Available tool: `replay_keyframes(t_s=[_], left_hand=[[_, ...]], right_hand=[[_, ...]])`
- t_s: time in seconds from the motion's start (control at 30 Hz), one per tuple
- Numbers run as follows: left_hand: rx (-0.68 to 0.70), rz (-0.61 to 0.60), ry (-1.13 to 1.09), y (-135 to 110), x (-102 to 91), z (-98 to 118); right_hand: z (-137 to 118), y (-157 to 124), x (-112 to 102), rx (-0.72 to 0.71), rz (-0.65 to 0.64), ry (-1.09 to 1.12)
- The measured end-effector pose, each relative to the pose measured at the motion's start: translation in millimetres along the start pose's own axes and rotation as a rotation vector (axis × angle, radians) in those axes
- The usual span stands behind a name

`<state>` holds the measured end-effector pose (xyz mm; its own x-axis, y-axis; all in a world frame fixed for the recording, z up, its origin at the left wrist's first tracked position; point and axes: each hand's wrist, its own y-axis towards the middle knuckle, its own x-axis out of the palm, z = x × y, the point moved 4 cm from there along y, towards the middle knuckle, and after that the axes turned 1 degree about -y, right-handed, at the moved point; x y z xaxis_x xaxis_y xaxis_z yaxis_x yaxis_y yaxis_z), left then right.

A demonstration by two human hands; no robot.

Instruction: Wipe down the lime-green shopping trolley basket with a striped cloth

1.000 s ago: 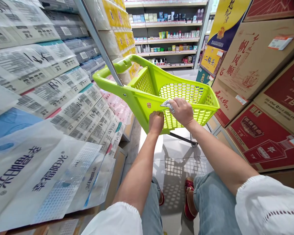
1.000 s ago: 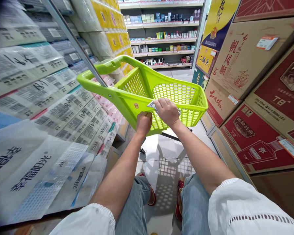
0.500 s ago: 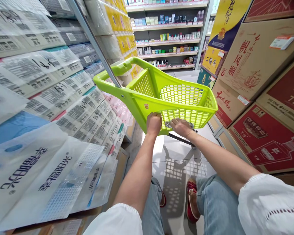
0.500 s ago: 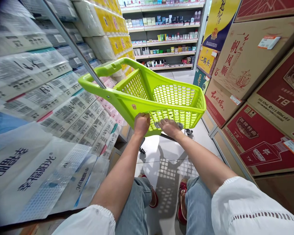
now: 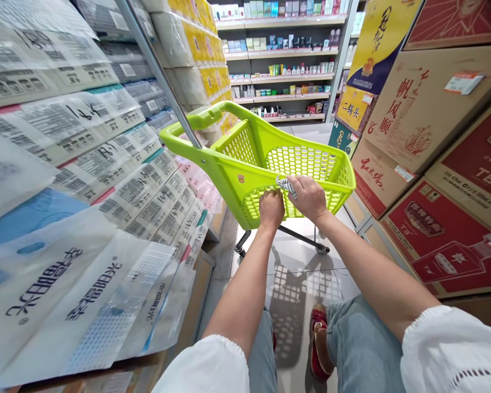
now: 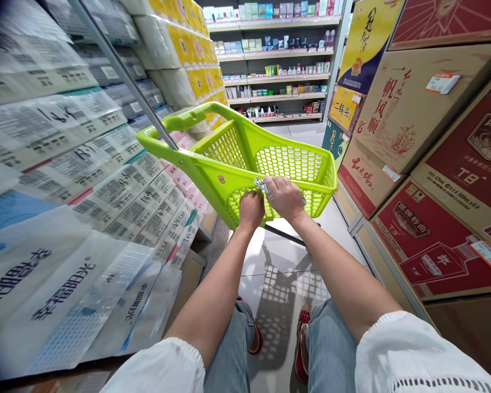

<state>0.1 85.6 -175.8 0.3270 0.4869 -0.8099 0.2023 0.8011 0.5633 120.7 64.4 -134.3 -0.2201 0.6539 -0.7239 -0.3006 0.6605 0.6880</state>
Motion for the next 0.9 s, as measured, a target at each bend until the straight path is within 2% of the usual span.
replay_keyframes(t_s=[0.1,0.27,0.37,0.53,0.63,0.77,0.9], left_hand=[[-0.062,0.010,-0.043,8.6,9.6,-1.2],[0.000,-0.019,-0.108,16.5,17.7,-7.2],[0.013,-0.036,-0.120,16.3,19.2,-10.2],[0.048,-0.029,-0.104,13.9,16.9,-8.2],[0.069,-0.026,-0.079,12.2,14.4,-4.8],[0.068,-0.019,-0.065,10.7,11.7,-1.6],[0.069,-0.023,-0.069,10.5,9.3,-0.5]], right_hand=[[0.3,3.6,5.1,-0.033,0.008,-0.019],[4.7,3.9,24.3,-0.040,-0.006,-0.020],[4.3,-10.8,43.6,-0.058,-0.134,-0.036],[0.1,-58.2,71.0,-0.137,-0.441,-0.078],[-0.9,-75.9,75.3,-0.182,-0.512,-0.091],[1.9,-59.9,63.6,-0.155,-0.431,-0.104],[6.3,-20.7,33.6,-0.094,-0.230,-0.107]])
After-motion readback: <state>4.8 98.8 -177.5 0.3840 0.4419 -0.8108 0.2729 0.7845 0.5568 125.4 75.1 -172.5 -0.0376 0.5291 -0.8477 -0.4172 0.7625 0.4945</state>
